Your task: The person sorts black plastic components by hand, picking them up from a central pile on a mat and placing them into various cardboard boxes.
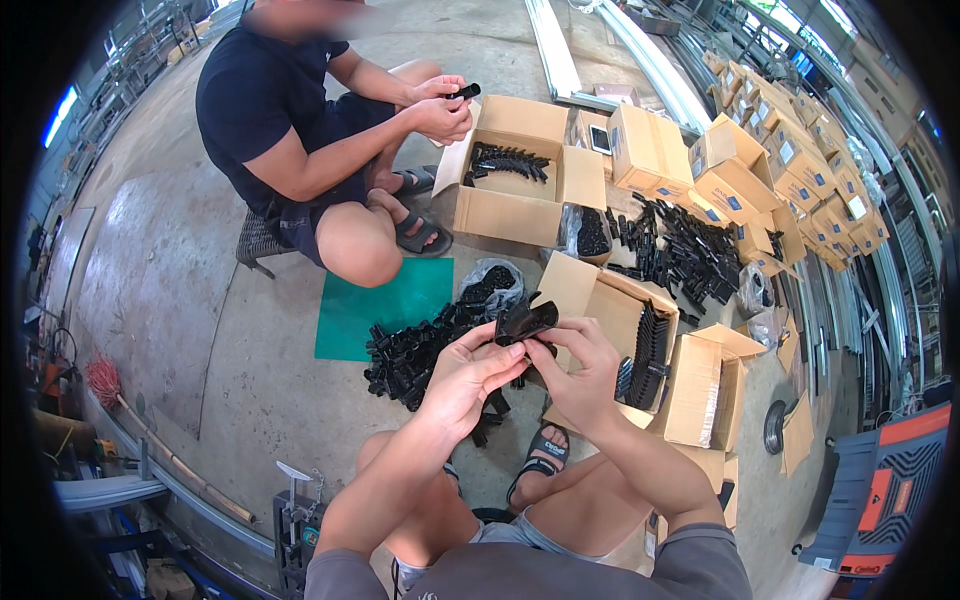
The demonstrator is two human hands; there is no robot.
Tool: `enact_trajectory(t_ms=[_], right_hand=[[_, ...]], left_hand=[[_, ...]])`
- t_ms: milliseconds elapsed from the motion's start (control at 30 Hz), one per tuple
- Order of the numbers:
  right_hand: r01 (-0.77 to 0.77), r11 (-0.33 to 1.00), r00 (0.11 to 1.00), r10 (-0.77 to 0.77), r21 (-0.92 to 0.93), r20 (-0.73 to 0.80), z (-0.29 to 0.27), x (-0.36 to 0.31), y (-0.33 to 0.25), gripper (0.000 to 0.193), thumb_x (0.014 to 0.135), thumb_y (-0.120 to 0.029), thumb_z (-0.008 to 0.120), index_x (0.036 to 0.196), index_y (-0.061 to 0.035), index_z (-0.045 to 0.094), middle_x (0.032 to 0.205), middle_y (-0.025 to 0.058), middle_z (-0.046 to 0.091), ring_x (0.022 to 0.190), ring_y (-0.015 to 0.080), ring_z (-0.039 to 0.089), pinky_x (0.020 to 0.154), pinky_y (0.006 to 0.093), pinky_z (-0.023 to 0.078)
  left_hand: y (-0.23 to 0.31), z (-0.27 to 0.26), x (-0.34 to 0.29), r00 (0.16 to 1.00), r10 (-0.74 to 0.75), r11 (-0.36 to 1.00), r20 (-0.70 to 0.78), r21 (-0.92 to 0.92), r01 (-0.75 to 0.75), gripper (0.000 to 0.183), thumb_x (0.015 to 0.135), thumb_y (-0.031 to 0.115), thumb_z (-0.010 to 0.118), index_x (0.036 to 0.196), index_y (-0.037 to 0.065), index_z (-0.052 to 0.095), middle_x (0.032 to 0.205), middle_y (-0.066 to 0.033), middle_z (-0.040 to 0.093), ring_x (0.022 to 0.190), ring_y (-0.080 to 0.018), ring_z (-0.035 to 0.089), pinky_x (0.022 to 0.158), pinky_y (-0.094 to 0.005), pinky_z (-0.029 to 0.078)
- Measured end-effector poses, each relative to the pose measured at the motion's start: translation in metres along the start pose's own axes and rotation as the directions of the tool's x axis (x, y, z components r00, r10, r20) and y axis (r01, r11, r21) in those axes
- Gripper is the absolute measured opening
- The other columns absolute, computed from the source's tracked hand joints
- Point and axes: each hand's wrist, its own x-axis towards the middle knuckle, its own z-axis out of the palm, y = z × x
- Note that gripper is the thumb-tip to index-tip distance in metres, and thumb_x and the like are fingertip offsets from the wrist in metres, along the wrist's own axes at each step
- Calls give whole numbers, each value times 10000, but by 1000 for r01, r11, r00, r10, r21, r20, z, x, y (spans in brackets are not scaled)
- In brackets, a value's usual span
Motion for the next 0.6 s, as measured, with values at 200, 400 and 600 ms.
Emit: enact_trajectory(t_ms=[200,400,600], right_hand=[[-13,999,998,11,40,56,-4,5,11,241,747,-116,850,946,-29,747,952,98,705,880,260,665,761,351,530],[-25,998,991,18,56,131,-14,6,3,259,777,-103,830,1007,-22,741,1003,104,705,900,271,670,773,363,534],[19,999,998,-21,41,61,-7,1,5,171,808,-54,788,971,-22,746,935,108,711,873,266,680,756,348,539]], left_hand=[[0,0,0,1000,-11,1000,15,-8,12,420,884,-11,742,1265,-19,566,1012,-94,698,942,-165,715,909,-297,609],[1,0,-1,999,-32,999,25,-27,32,434,884,-16,740,1279,-7,561,1031,-90,693,964,-168,710,915,-298,606],[1,2,-2,1000,-6,1000,22,8,6,435,890,-5,739,1282,-17,551,1019,-77,696,970,-159,705,928,-310,594]])
